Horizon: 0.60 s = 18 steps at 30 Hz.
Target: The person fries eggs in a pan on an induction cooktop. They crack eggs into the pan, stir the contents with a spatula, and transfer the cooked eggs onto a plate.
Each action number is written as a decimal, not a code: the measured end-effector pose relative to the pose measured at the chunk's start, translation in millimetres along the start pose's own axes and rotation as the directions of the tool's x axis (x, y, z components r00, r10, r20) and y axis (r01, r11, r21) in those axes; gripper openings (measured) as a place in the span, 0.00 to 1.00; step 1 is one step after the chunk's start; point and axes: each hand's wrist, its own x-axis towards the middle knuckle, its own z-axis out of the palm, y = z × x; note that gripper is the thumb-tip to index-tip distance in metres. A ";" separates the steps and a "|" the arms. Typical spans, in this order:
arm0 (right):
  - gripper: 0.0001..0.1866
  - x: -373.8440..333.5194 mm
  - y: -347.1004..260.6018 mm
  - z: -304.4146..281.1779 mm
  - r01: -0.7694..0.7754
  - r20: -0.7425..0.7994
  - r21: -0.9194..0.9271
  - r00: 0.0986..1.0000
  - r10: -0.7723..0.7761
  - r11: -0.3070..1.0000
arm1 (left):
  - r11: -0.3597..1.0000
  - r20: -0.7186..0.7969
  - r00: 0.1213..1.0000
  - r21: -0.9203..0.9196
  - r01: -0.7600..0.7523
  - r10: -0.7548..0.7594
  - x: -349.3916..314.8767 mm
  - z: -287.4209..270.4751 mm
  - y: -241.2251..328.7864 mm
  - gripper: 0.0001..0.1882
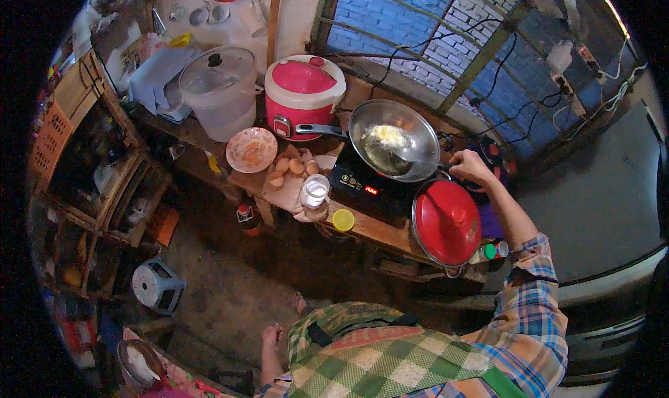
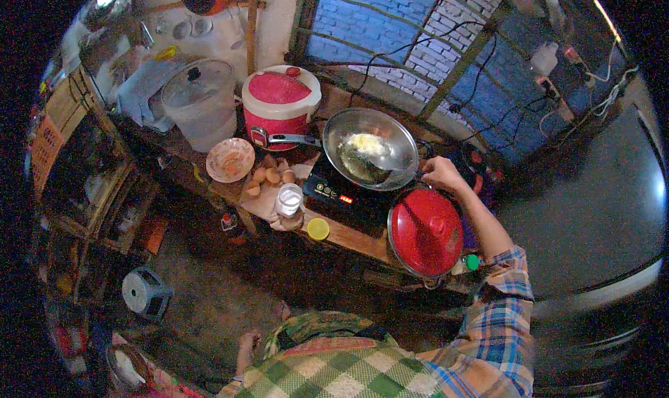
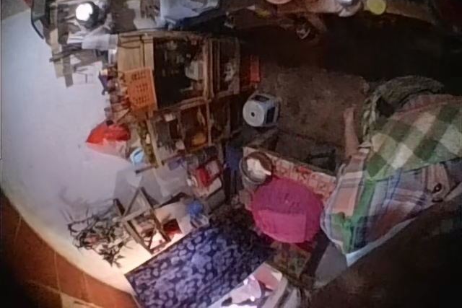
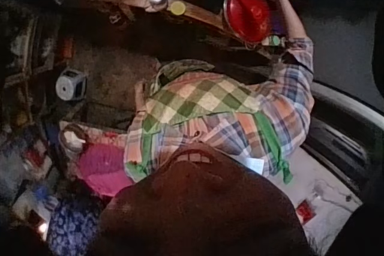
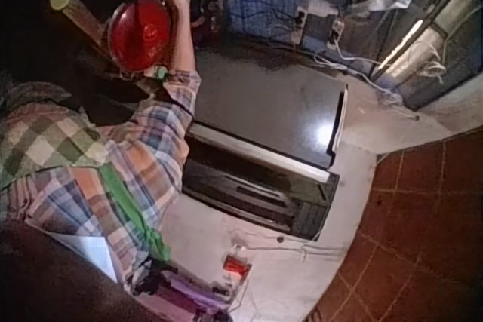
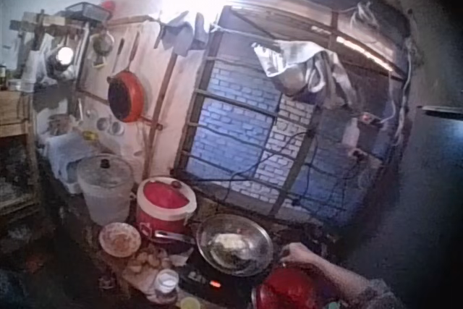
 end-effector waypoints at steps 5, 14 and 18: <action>0.16 10.2 9.3 15.3 0.092 0.065 0.028 0.994 -0.093 0.995 | 0.945 -0.111 0.966 -0.259 0.200 -0.235 14.7 -21.9 -28.1 0.16; 0.19 27.1 9.5 38.7 0.105 -0.154 0.009 0.983 -0.102 0.994 | 0.963 0.093 0.991 -0.260 -0.068 0.095 -20.7 -9.5 5.7 0.05; 0.18 4.1 15.4 16.8 0.105 -0.073 -0.017 0.992 -0.106 0.994 | 0.966 0.008 0.999 -0.255 -0.038 0.041 -8.2 -1.9 9.9 0.06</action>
